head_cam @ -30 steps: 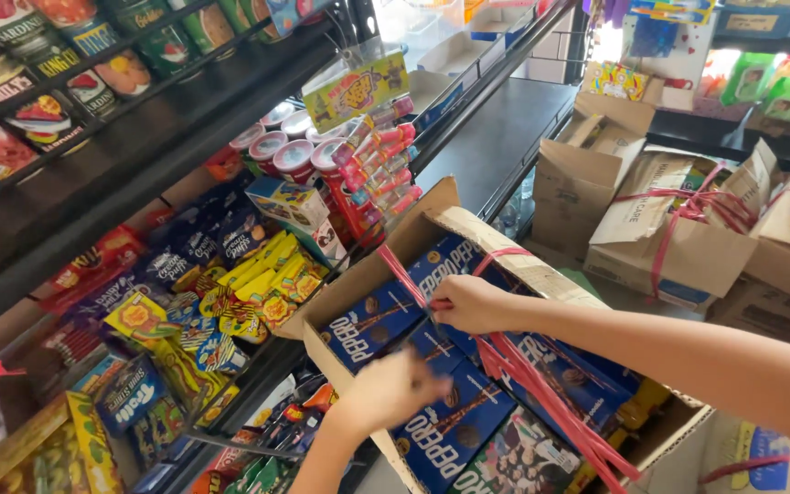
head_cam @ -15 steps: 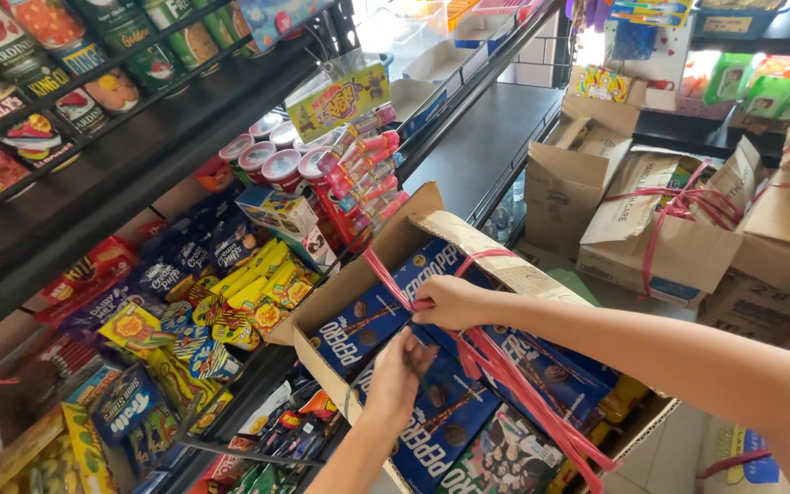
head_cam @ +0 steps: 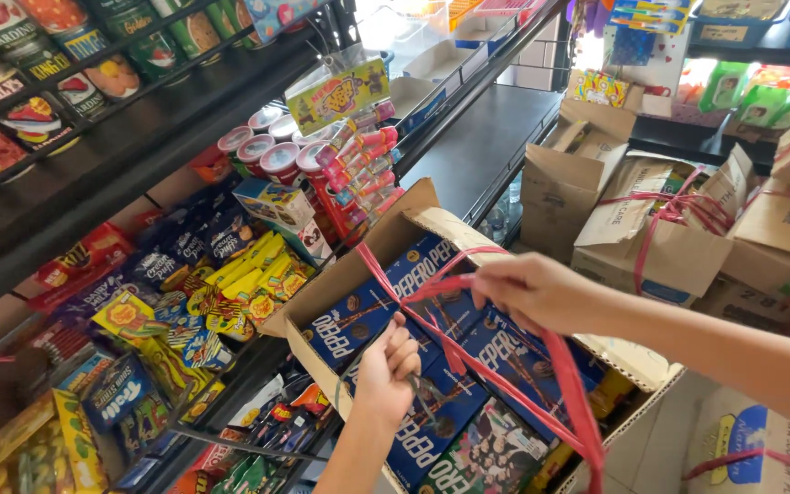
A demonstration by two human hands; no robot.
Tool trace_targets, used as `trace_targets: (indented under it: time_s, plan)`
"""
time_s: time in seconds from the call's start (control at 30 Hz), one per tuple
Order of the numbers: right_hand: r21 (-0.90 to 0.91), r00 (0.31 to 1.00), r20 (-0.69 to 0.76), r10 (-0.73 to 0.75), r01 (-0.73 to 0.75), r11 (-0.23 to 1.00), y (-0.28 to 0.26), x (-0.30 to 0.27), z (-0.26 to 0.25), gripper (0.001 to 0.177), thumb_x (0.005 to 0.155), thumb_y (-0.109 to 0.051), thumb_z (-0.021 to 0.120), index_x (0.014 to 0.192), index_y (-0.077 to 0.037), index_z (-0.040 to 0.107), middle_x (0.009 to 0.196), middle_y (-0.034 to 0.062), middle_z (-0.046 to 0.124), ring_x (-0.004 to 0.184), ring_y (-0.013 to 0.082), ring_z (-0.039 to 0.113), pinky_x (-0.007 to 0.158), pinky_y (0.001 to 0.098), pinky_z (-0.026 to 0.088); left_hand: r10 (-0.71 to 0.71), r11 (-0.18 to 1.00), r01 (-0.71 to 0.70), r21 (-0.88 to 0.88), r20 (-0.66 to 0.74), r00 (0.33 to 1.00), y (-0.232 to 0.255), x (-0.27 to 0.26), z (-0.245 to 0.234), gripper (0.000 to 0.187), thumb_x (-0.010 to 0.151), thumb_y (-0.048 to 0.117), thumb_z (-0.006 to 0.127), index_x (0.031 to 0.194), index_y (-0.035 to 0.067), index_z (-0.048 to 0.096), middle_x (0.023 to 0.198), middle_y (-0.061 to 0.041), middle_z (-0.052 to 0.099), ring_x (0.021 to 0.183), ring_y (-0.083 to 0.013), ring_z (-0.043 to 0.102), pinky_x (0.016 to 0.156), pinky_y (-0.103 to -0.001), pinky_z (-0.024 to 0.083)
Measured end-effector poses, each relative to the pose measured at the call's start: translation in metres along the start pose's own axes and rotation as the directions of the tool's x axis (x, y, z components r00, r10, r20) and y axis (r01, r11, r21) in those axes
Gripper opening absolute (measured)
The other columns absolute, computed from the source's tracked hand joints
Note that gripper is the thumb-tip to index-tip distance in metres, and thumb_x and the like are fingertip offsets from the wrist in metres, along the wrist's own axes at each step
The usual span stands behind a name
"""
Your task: Untying bundled snack boxes on the floor and hanging small candy packages on a display shelf.
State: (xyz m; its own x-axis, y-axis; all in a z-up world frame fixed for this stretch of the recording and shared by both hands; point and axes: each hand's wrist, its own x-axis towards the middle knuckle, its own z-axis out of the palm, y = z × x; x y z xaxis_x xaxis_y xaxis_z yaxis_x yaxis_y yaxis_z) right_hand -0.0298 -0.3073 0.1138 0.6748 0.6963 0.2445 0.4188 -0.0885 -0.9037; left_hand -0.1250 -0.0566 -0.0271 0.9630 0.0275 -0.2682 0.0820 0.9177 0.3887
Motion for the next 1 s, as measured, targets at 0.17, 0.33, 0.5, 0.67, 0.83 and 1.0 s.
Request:
trace_targets:
  time_s: [0.17, 0.33, 0.5, 0.67, 0.83, 1.0]
  plan:
    - [-0.189, 0.953, 0.035, 0.3, -0.288, 0.939, 0.001, -0.03, 0.003, 0.041, 0.104, -0.036, 0.057, 0.092, -0.007, 0.082, 0.067, 0.0026, 0.045, 0.071, 0.0117, 0.046, 0.065, 0.032, 0.042, 0.011, 0.989, -0.037, -0.144, -0.178, 0.984, -0.007, -0.024, 0.062, 0.014, 0.107, 0.017, 0.052, 0.114, 0.006, 0.057, 0.079, 0.001, 0.05, 0.068, -0.0104, 0.05, 0.063, -0.023, 0.044]
    - [0.185, 0.9, 0.21, 0.382, -0.42, 0.889, -0.015, -0.025, 0.002, 0.033, 0.102, -0.035, 0.061, 0.098, -0.007, 0.079, 0.091, 0.0047, 0.059, 0.083, 0.0147, 0.048, 0.075, 0.0333, 0.037, 0.106, 0.994, -0.098, 0.047, -0.238, 0.965, -0.021, 0.003, 0.015, 0.021, 0.1, 0.02, 0.061, 0.121, 0.015, 0.067, 0.097, 0.007, 0.064, 0.076, -0.0069, 0.056, 0.066, -0.022, 0.047]
    - [-0.074, 0.918, 0.305, 0.254, -0.243, 0.967, -0.027, -0.021, 0.022, 0.033, 0.093, -0.04, 0.061, 0.092, -0.016, 0.085, 0.144, 0.0048, 0.06, 0.126, 0.0161, 0.057, 0.103, 0.0343, 0.043, 0.208, 0.975, -0.2, 0.097, -0.088, 0.974, -0.027, 0.013, 0.001, 0.027, 0.097, 0.017, 0.069, 0.124, 0.012, 0.071, 0.106, 0.005, 0.071, 0.082, -0.0059, 0.059, 0.07, -0.021, 0.047]
    - [-0.385, 0.901, 0.366, -0.234, 0.375, 0.843, -0.007, -0.029, 0.059, 0.015, 0.083, -0.027, 0.079, 0.087, -0.014, 0.085, 0.155, 0.0206, 0.042, 0.148, 0.0438, 0.029, 0.114, 0.0532, 0.028, 0.264, 0.963, -0.262, 0.055, -0.038, 0.964, -0.028, 0.011, 0.011, 0.024, 0.097, 0.016, 0.066, 0.118, 0.004, 0.067, 0.11, -0.007, 0.072, 0.105, -0.016, 0.069, 0.086, -0.027, 0.055]
    - [-0.556, 0.863, 0.389, -0.322, 0.499, 0.665, 0.0, -0.042, 0.079, 0.01, 0.079, -0.02, 0.079, 0.076, -0.01, 0.078, 0.149, 0.023, 0.043, 0.143, 0.0456, 0.034, 0.108, 0.0562, 0.034, 0.247, 0.969, -0.247, 0.01, -0.086, 0.965, -0.022, 0.011, 0.019, 0.022, 0.091, 0.007, 0.067, 0.113, 0.002, 0.066, 0.111, -0.013, 0.072, 0.108, -0.0219, 0.07, 0.092, -0.031, 0.058]
    - [-0.619, 0.849, 0.373, -0.374, 0.528, 0.582, -0.01, -0.063, 0.077, 0.022, 0.076, -0.018, 0.078, 0.094, -0.006, 0.072, 0.133, 0.0181, 0.054, 0.132, 0.0395, 0.045, 0.097, 0.0503, 0.044, 0.259, 0.964, -0.253, 0.082, -0.075, 0.963, -0.022, 0.036, -0.012, 0.028, 0.084, -0.007, 0.073, 0.105, 0.01, 0.065, 0.106, -0.01, 0.073, 0.103, -0.0197, 0.073, 0.087, -0.029, 0.059]
